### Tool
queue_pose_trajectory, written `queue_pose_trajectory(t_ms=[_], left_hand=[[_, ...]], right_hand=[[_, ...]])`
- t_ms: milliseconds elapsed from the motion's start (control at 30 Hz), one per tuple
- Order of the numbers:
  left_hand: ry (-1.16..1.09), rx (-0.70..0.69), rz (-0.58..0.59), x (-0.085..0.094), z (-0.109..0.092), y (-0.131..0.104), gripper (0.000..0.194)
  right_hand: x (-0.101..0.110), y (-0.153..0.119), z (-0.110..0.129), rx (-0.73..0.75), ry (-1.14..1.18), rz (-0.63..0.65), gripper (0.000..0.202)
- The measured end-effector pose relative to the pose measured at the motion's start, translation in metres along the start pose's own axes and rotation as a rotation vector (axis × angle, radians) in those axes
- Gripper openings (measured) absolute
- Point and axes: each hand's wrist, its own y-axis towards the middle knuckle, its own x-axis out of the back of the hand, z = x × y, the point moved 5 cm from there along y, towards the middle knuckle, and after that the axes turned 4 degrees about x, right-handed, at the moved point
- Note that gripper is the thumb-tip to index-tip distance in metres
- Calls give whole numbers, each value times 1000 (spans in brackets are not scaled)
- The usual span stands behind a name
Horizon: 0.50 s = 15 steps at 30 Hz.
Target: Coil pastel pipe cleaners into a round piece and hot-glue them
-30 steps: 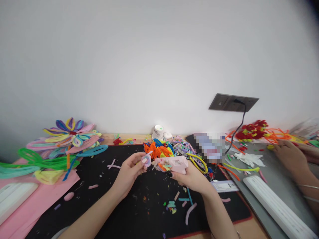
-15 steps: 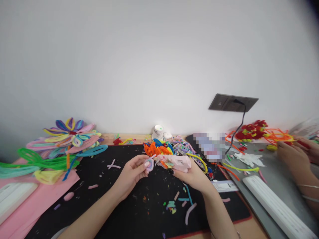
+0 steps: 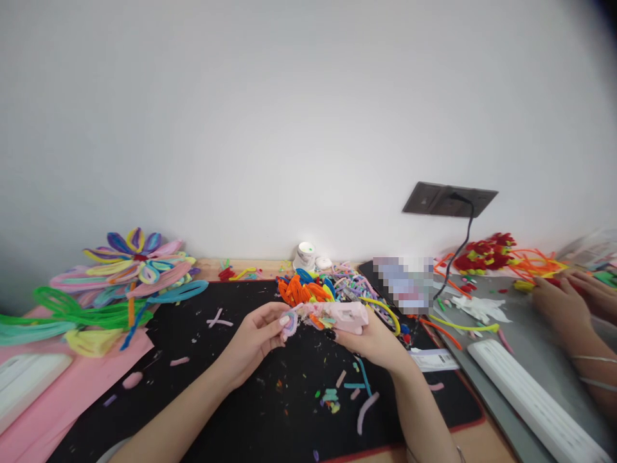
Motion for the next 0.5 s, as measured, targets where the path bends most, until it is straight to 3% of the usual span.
queue_pose_trajectory(t_ms=[333,500], left_hand=[[-51,9,9,2,2,1,23],[-117,-57,-65,5,-6,3,28]], right_hand=[[2,-1,-1,4,33,15,36],[7,-3,-4,-19,-18,22,37]])
